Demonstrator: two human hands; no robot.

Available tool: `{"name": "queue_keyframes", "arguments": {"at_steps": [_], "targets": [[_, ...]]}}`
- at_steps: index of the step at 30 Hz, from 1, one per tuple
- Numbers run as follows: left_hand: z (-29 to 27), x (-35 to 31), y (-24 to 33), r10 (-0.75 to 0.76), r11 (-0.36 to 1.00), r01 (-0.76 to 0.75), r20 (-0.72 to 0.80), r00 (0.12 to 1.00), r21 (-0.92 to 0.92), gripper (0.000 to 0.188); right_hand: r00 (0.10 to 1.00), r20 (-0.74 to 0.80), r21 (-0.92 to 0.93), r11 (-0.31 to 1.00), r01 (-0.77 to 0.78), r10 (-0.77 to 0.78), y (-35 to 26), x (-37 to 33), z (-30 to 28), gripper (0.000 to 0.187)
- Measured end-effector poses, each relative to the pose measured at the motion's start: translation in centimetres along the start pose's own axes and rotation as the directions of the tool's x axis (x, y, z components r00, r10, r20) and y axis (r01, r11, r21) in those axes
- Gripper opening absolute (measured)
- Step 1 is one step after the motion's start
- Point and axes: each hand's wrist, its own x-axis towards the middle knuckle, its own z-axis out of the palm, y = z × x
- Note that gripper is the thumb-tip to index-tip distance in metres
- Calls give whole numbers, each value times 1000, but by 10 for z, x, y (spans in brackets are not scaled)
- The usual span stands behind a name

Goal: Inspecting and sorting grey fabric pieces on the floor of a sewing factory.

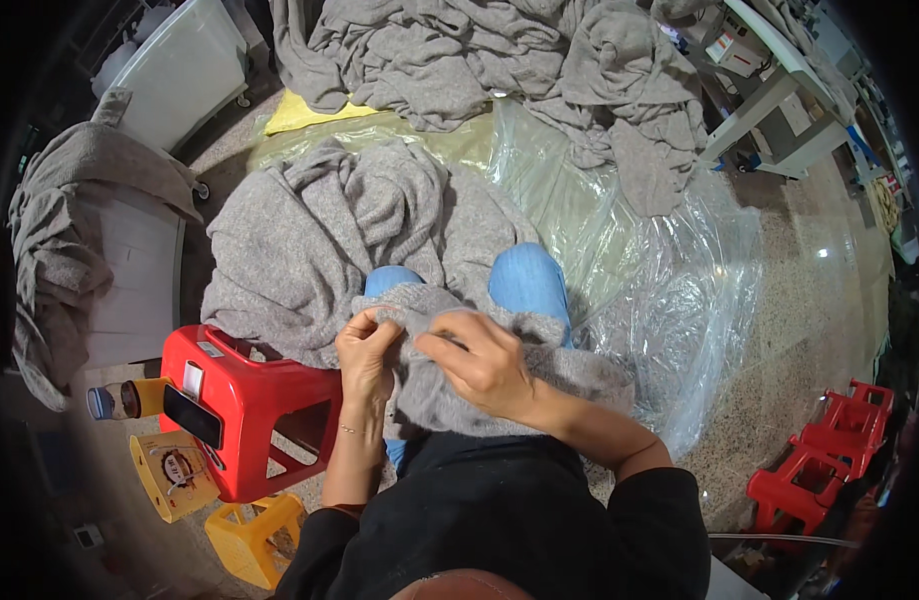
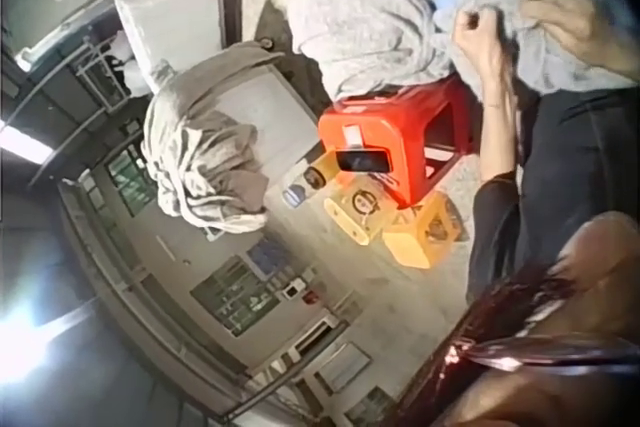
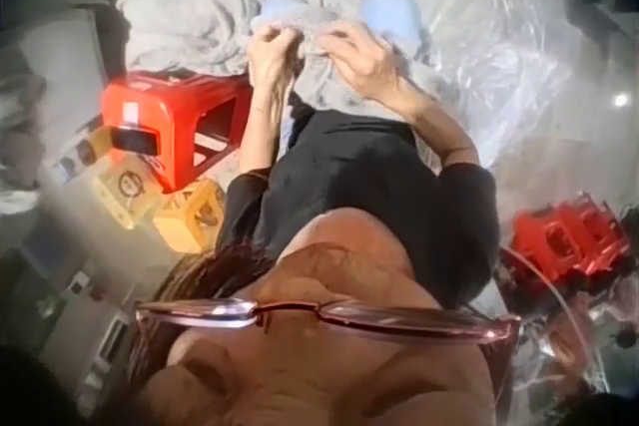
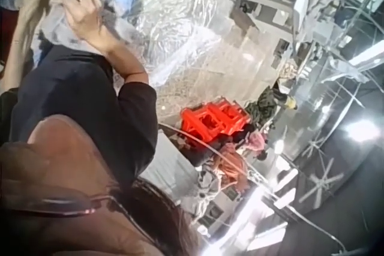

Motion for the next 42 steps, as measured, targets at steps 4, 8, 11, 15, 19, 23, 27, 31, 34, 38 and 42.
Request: {"name": "queue_keyframes", "arguments": {"at_steps": [4, 8, 11, 15, 19, 23, 27, 31, 34, 38, 42], "targets": [[-2, -13, 11, -140, 988, 150, 178, 974, -41, 7, 990, -35, -38, 990, 137, -139, -10, -2, -9, 40], [-4, -24, 13, -73, 978, 135, 345, 936, -157, 13, 985, -42, -27, 985, 169, -170, -8, -2, -5, 37], [-7, -27, 13, -67, 992, 95, 290, 955, -84, 12, 986, -43, -33, 986, 161, -163, 1, 0, -1, 30], [-9, -30, 14, -5, 1000, 7, 247, 969, -5, 14, 988, -40, -45, 988, 150, -152, 6, 2, 3, 22], [-11, -28, 11, 48, 996, -65, 262, 964, 57, 18, 995, -14, -47, 994, 95, -96, 2, 4, 5, 21], [-16, -26, 4, 110, 973, -163, 293, 950, 164, 18, 959, 221, 182, 959, -218, 176, 1, 7, -3, 18], [-21, -31, -1, 78, 975, -137, 308, 948, 173, 19, 858, 458, 292, 872, -393, 233, 12, 17, -22, 18], [-18, -34, -1, 97, 968, -169, 343, 934, 187, 20, 828, 496, 326, 827, -458, 263, 21, 27, -24, 21], [-15, -35, 2, 79, 969, -156, 360, 929, 189, 20, 730, 656, 240, 863, -445, 193, 31, 32, -27, 23], [-13, -34, 5, 57, 987, -104, 338, 939, 124, 20, 768, 606, 238, 875, -421, 204, 31, 29, -26, 16], [-13, -34, 2, 150, 959, -217, 322, 935, 183, 21, 845, 493, 199, 918, -342, 208, 20, 22, -17, 15]]}}
